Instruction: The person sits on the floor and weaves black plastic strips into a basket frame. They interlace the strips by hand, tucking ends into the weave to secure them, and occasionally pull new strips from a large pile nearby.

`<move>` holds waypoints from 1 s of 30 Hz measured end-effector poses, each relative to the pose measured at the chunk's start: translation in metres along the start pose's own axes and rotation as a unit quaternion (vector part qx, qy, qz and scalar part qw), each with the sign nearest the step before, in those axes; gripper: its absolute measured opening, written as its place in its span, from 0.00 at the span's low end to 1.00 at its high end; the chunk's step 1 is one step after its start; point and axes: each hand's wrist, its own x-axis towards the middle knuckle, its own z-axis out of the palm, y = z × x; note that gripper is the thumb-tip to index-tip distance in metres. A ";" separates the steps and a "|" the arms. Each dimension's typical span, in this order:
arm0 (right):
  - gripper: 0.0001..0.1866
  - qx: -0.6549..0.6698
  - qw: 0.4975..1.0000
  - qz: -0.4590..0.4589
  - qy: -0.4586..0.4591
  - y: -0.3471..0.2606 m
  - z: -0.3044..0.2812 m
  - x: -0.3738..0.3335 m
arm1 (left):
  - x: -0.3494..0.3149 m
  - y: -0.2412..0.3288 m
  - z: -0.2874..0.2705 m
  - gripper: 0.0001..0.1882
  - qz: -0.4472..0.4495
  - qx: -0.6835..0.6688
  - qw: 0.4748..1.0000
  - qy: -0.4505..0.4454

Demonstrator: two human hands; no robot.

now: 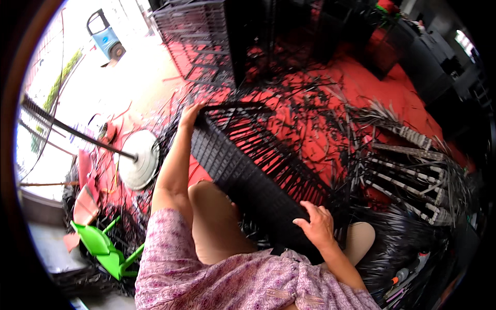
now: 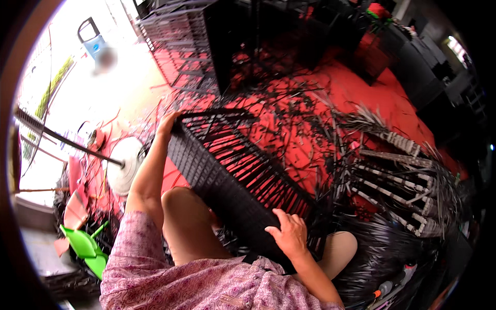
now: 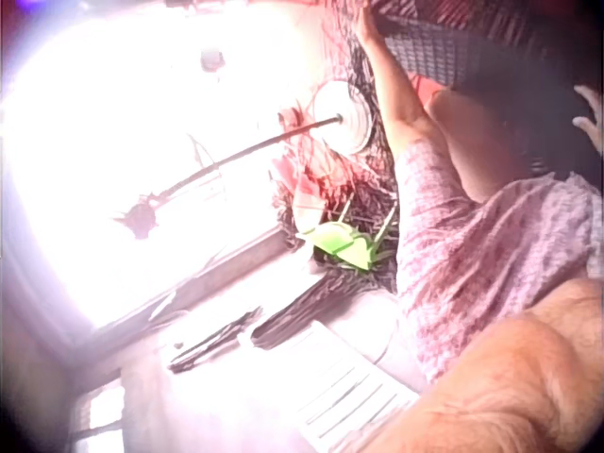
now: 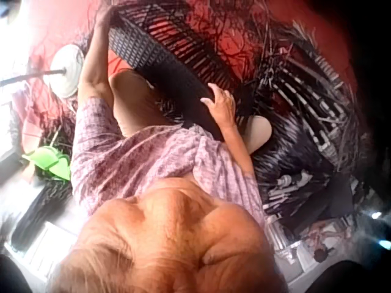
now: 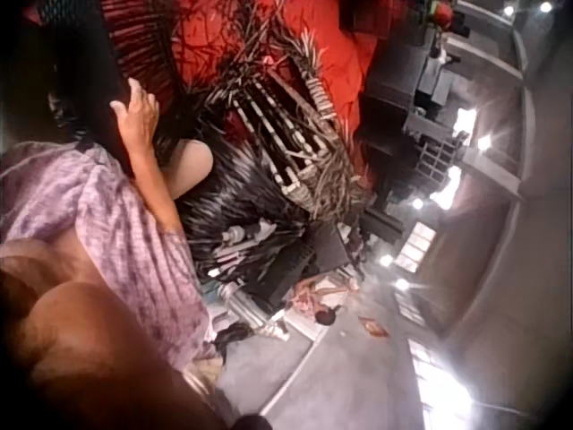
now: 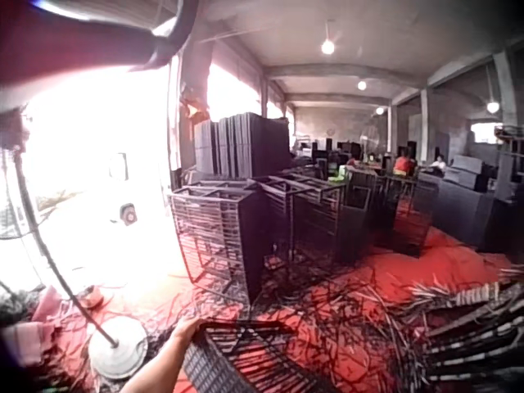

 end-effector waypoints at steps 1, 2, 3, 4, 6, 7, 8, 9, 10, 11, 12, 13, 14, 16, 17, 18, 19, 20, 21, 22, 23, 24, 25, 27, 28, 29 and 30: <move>0.30 0.004 1.000 0.007 0.001 0.000 -0.002 0.000 | -0.005 -0.009 -0.004 0.19 -0.006 -0.046 0.999 0.013; 0.29 0.006 1.000 0.009 0.006 0.003 -0.007 0.006 | -0.001 -0.020 -0.014 0.17 0.006 -0.065 0.998 0.022; 0.28 0.033 0.999 0.021 0.007 0.007 -0.013 0.011 | 0.006 -0.017 -0.004 0.16 -0.015 -0.028 0.998 0.049; 0.28 0.035 0.998 0.042 0.013 0.016 -0.021 0.014 | 0.007 -0.002 0.012 0.16 -0.036 -0.042 0.997 0.055; 0.28 0.057 0.996 0.071 0.012 0.038 -0.037 0.028 | 0.010 0.013 0.024 0.16 -0.072 -0.039 0.995 0.065; 0.28 0.079 0.993 0.080 0.036 0.056 -0.046 0.037 | 0.002 0.034 0.040 0.15 -0.073 -0.053 0.995 0.051; 0.29 0.091 0.990 0.092 0.050 0.073 -0.057 0.047 | -0.007 0.052 0.052 0.14 -0.076 -0.066 0.994 0.043; 0.30 0.116 0.988 0.100 0.018 0.082 -0.077 0.063 | -0.010 0.056 0.046 0.14 -0.112 -0.079 0.990 0.035; 0.31 0.161 0.982 0.101 -0.009 0.091 -0.098 0.077 | -0.011 0.056 0.046 0.13 -0.152 -0.094 0.984 0.022; 0.31 0.154 0.981 0.110 -0.030 0.111 -0.112 0.091 | -0.010 0.059 0.050 0.13 -0.190 -0.107 0.976 0.005; 0.31 0.153 0.982 0.101 -0.047 0.133 -0.127 0.102 | -0.009 0.064 0.062 0.12 -0.218 -0.129 0.967 -0.009; 0.31 0.191 0.969 0.122 -0.096 0.151 -0.141 0.114 | -0.017 0.066 0.067 0.12 -0.245 -0.148 0.958 -0.017; 0.32 0.206 0.967 0.100 -0.114 0.176 -0.150 0.123 | -0.029 0.066 0.074 0.12 -0.276 -0.166 0.947 -0.028; 0.33 0.124 0.978 0.113 -0.124 0.199 -0.168 0.132 | -0.072 0.077 0.088 0.14 -0.292 -0.193 0.935 -0.052; 0.34 0.106 0.979 0.098 -0.145 0.205 -0.179 0.139 | -0.100 0.076 0.089 0.15 -0.291 -0.216 0.931 -0.047; 0.34 0.094 0.977 0.081 -0.173 0.211 -0.183 0.145 | -0.131 0.081 0.091 0.16 -0.293 -0.236 0.926 -0.035; 0.34 0.081 0.978 0.083 -0.175 0.224 -0.189 0.146 | -0.169 0.107 0.106 0.17 -0.330 -0.241 0.912 -0.032; 0.34 0.091 0.978 0.039 -0.186 0.238 -0.194 0.149 | -0.206 0.124 0.116 0.18 -0.308 -0.214 0.926 -0.032; 0.33 0.084 0.981 0.060 -0.165 0.243 -0.199 0.147 | -0.229 0.113 0.115 0.18 -0.308 -0.218 0.924 -0.055; 0.31 0.005 0.991 0.034 -0.132 0.239 -0.206 0.145 | -0.267 0.150 0.135 0.19 -0.333 -0.244 0.910 -0.044; 0.30 -0.159 0.985 -0.005 -0.072 0.232 -0.208 0.139 | -0.291 0.155 0.135 0.20 -0.352 -0.263 0.896 -0.067; 0.27 -0.136 0.989 -0.004 -0.055 0.233 -0.210 0.136 | -0.320 0.183 0.148 0.20 -0.364 -0.320 0.873 -0.059; 0.26 -0.120 0.992 -0.018 -0.044 0.241 -0.209 0.129 | -0.340 0.192 0.147 0.20 -0.406 -0.320 0.854 -0.057; 0.26 -0.127 0.992 -0.010 0.025 0.240 -0.198 0.118 | -0.370 0.165 0.145 0.19 -0.389 -0.374 0.841 -0.040; 0.26 -0.145 0.987 0.007 0.066 0.235 -0.191 0.111 | -0.388 0.159 0.146 0.19 -0.401 -0.408 0.820 -0.021; 0.29 -0.151 0.985 0.006 0.084 0.236 -0.180 0.113 | -0.398 0.158 0.146 0.19 -0.404 -0.421 0.812 -0.016; 0.29 -0.159 0.982 0.003 0.098 0.231 -0.168 0.112 | -0.408 0.150 0.142 0.22 -0.412 -0.450 0.792 -0.006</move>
